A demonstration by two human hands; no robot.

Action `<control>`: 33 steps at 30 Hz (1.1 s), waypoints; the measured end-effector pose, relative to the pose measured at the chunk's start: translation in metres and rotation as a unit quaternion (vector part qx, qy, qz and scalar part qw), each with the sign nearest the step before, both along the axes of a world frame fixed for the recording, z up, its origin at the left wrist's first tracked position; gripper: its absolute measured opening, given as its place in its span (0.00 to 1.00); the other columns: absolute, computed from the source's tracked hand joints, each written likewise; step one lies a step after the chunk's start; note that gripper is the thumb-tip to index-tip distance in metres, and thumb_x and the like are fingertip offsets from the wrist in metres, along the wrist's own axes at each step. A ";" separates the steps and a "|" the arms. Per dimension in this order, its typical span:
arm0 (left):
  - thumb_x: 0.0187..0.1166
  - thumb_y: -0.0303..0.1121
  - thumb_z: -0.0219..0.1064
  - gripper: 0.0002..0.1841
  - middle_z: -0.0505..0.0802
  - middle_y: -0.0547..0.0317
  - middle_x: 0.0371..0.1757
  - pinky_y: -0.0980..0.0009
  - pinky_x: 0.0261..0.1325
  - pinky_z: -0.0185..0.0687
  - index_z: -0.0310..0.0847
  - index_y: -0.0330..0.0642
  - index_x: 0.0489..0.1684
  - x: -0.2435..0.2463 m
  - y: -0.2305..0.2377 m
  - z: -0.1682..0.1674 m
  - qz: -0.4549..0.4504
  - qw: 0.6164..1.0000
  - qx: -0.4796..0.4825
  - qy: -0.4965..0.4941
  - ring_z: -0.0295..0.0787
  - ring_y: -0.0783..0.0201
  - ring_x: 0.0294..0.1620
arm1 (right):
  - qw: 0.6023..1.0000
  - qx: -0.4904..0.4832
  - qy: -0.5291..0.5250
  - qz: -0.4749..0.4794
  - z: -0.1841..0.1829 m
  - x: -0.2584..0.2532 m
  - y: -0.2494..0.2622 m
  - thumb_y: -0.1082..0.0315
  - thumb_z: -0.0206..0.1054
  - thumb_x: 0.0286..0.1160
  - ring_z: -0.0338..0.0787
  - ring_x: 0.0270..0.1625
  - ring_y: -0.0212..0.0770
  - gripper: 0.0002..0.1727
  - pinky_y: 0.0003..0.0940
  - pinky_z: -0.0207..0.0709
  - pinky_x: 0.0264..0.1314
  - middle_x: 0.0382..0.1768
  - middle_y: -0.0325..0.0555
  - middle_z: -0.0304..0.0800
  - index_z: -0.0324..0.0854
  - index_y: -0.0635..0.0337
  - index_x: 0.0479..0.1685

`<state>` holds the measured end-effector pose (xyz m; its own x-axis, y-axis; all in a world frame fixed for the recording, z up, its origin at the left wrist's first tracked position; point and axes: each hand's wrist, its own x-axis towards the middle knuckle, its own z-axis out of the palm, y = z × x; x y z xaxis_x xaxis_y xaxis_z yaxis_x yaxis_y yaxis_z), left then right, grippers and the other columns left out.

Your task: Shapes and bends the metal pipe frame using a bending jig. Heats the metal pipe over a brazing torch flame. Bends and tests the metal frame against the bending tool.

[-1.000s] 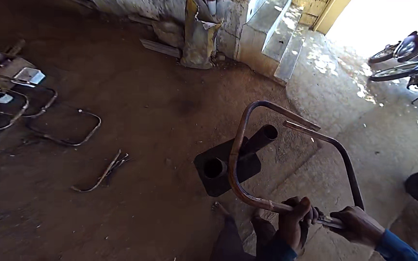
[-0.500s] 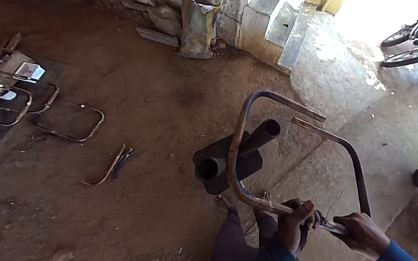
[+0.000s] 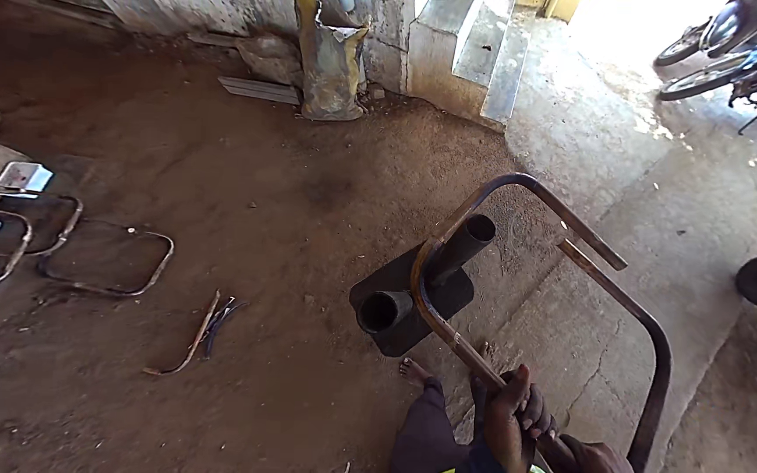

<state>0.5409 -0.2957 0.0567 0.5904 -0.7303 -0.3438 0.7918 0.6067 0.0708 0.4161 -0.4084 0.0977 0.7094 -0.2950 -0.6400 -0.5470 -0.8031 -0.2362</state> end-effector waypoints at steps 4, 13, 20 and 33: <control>0.87 0.47 0.60 0.28 0.66 0.71 0.07 0.72 0.16 0.68 0.66 0.51 0.08 -0.009 0.025 0.005 -0.030 0.999 0.027 -0.001 0.66 0.71 0.07 | 0.998 0.015 -0.039 -0.044 -0.003 -0.019 0.043 0.47 0.64 0.78 0.93 0.32 0.66 0.26 0.70 0.80 0.34 0.24 0.61 0.90 0.86 0.65 0.30; 0.84 0.45 0.65 0.28 0.66 0.70 0.06 0.73 0.14 0.66 0.66 0.50 0.04 0.020 -0.009 0.028 0.060 0.994 0.028 -0.087 0.65 0.71 0.05 | 0.983 0.094 -0.152 0.035 0.013 0.029 -0.022 0.41 0.74 0.72 0.94 0.40 0.55 0.24 0.63 0.84 0.43 0.38 0.52 0.94 0.90 0.56 0.42; 0.80 0.47 0.71 0.24 0.69 0.72 0.07 0.75 0.14 0.68 0.78 0.49 0.09 0.050 0.018 0.052 0.020 0.983 -0.027 -0.181 0.67 0.74 0.07 | 0.819 -0.131 -0.558 -0.032 0.100 0.129 -0.189 0.41 0.71 0.74 0.84 0.68 0.60 0.33 0.65 0.78 0.66 0.69 0.58 0.83 0.81 0.60 0.66; 0.78 0.49 0.73 0.26 0.66 0.72 0.07 0.76 0.09 0.64 0.72 0.50 0.07 -0.007 -0.022 0.026 0.183 0.969 0.127 -0.108 0.64 0.74 0.04 | 0.909 0.146 -0.376 0.101 0.039 0.264 -0.231 0.35 0.52 0.86 0.82 0.20 0.40 0.29 0.45 0.80 0.23 0.20 0.39 0.79 0.78 0.53 0.48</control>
